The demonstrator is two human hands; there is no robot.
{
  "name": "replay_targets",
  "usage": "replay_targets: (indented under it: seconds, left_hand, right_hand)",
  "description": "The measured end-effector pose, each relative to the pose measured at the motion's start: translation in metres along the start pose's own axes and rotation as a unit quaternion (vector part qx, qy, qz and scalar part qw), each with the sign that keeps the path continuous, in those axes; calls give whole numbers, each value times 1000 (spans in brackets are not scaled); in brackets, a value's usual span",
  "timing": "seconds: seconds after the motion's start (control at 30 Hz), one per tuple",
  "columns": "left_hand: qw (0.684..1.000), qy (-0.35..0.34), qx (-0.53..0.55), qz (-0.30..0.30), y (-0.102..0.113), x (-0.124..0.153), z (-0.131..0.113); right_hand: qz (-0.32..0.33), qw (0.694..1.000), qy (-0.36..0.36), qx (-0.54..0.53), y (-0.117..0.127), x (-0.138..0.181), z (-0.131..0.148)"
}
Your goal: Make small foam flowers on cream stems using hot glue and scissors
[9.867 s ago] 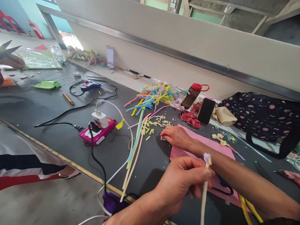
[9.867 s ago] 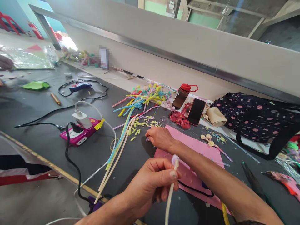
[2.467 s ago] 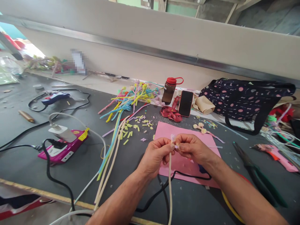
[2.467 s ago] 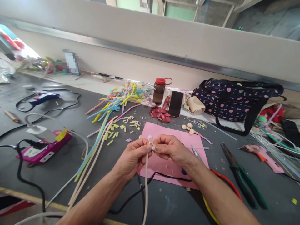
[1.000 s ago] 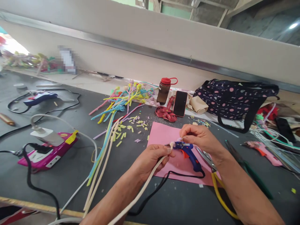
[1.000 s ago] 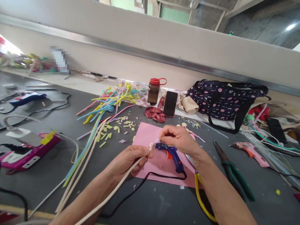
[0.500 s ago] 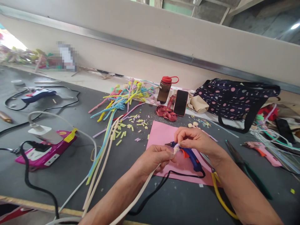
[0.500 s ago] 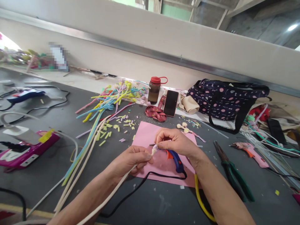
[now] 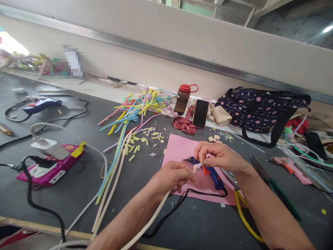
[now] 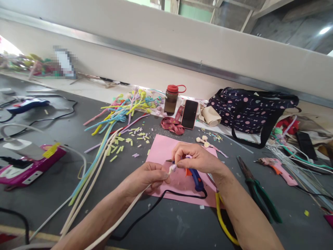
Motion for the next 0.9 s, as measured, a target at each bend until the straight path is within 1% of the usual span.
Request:
replay_targets:
  seconds: [0.1, 0.3, 0.53, 0.63, 0.9]
  left_hand:
    - [1000, -1, -4, 3, -1, 0, 0]
    - [1000, -9, -9, 4, -1, 0, 1]
    - [999, -32, -12, 14, -1, -2, 1]
    - [999, -29, -15, 16, -2, -2, 2]
    - [999, -36, -28, -1, -2, 0, -2]
  right_hand:
    - [15, 1000, 14, 16, -2, 1, 4]
    - [2, 999, 27, 42, -2, 0, 9]
    - [5, 997, 39, 69, -3, 1, 9]
    - [7, 996, 40, 78, -4, 2, 9]
    - [7, 994, 36, 99, -4, 2, 8]
Point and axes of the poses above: each hand's wrist, its own x-axis away from the middle knuckle, its own y-axis out of the back of the hand, z = x × y, the point moved 9 cm from there along -x, towards the middle knuckle, and after that the axes turned 13 degrees about -z, right-handed, at the moved point
